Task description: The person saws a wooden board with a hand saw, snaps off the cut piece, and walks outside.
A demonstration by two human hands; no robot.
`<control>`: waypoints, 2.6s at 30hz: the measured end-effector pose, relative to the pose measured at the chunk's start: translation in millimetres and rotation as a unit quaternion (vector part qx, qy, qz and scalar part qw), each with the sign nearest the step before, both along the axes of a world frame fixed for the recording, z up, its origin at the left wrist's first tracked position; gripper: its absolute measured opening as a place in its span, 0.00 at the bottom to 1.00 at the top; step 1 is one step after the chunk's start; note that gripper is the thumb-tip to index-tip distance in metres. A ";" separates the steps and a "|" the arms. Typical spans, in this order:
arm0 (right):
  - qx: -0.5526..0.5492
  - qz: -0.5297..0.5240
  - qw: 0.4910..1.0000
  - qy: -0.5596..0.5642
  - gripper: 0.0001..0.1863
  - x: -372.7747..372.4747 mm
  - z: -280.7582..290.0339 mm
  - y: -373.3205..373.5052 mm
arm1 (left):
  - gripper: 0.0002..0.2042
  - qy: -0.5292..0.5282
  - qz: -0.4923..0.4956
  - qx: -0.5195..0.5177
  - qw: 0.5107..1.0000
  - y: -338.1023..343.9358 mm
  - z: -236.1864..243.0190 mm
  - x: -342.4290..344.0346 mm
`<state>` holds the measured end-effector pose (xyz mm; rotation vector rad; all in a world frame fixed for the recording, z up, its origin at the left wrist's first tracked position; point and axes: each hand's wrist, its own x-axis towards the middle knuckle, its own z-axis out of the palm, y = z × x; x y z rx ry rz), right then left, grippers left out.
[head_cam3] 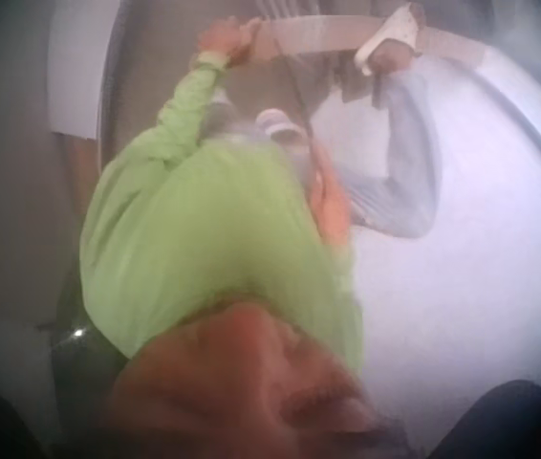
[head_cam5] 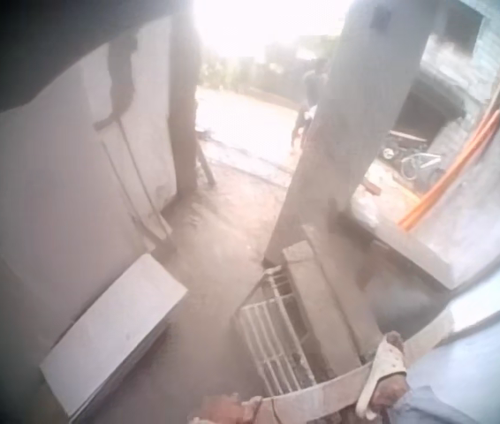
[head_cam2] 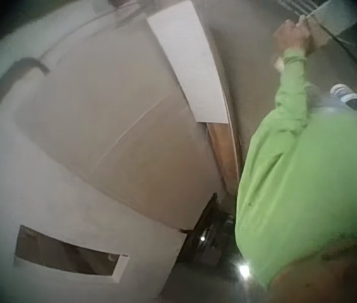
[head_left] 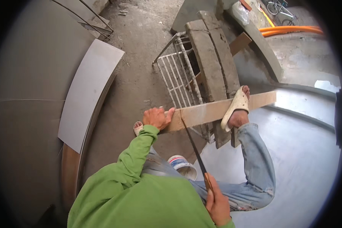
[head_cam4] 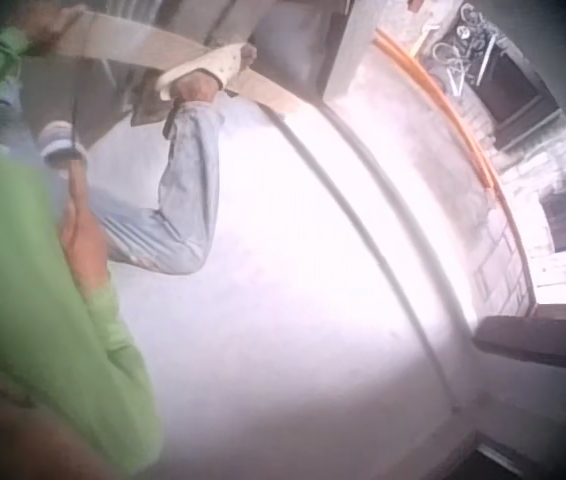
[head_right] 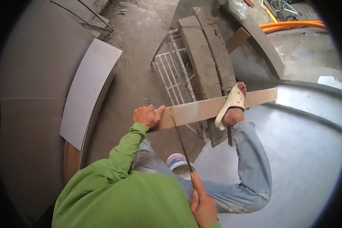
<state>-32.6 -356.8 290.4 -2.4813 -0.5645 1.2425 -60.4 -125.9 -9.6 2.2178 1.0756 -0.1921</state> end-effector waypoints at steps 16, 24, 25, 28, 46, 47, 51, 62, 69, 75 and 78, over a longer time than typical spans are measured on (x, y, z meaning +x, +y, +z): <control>0.072 0.085 0.986 -0.123 0.21 68.7 -135.8 99.9 | 0.35 -0.008 -0.025 0.006 1.000 16.8 -7.2 9.6; 0.048 0.000 0.998 -0.031 0.26 -14.7 3.1 4.6 | 0.36 0.023 -0.016 -0.021 0.999 19.6 5.2 2.6; 0.047 0.000 0.998 -0.031 0.26 -11.5 4.7 6.9 | 0.36 0.023 -0.016 -0.022 0.999 19.3 2.5 6.3; 0.049 0.066 0.995 -0.055 0.28 9.5 -48.0 16.4 | 0.36 0.000 -0.018 -0.004 1.000 13.4 -1.5 6.2; 0.056 0.008 0.998 -0.037 0.20 28.4 -99.8 61.6 | 0.36 -0.005 -0.031 -0.006 0.999 22.9 -8.5 -0.7; 0.032 0.018 0.999 -0.038 0.20 18.8 -53.5 47.3 | 0.36 -0.007 -0.028 -0.002 1.000 16.3 -6.0 -5.5; 0.022 0.059 0.998 -0.024 0.24 10.5 -12.4 16.1 | 0.36 -0.014 -0.030 -0.001 0.999 11.7 -7.3 2.6; 0.066 0.096 0.986 -0.123 0.21 70.5 -218.3 102.5 | 0.35 0.012 -0.018 0.014 1.000 0.2 -9.7 -4.2; 0.039 0.099 0.988 -0.116 0.25 38.4 -169.6 51.9 | 0.36 -0.013 -0.010 0.003 1.000 5.0 -6.5 1.3; -0.003 0.055 0.998 -0.041 0.28 -3.5 -3.5 -10.6 | 0.35 0.001 0.009 0.009 1.000 -1.0 -1.4 -1.9; -0.010 0.068 0.996 -0.053 0.28 15.8 -123.2 11.4 | 0.34 -0.001 -0.004 0.024 1.000 0.0 -1.5 -3.0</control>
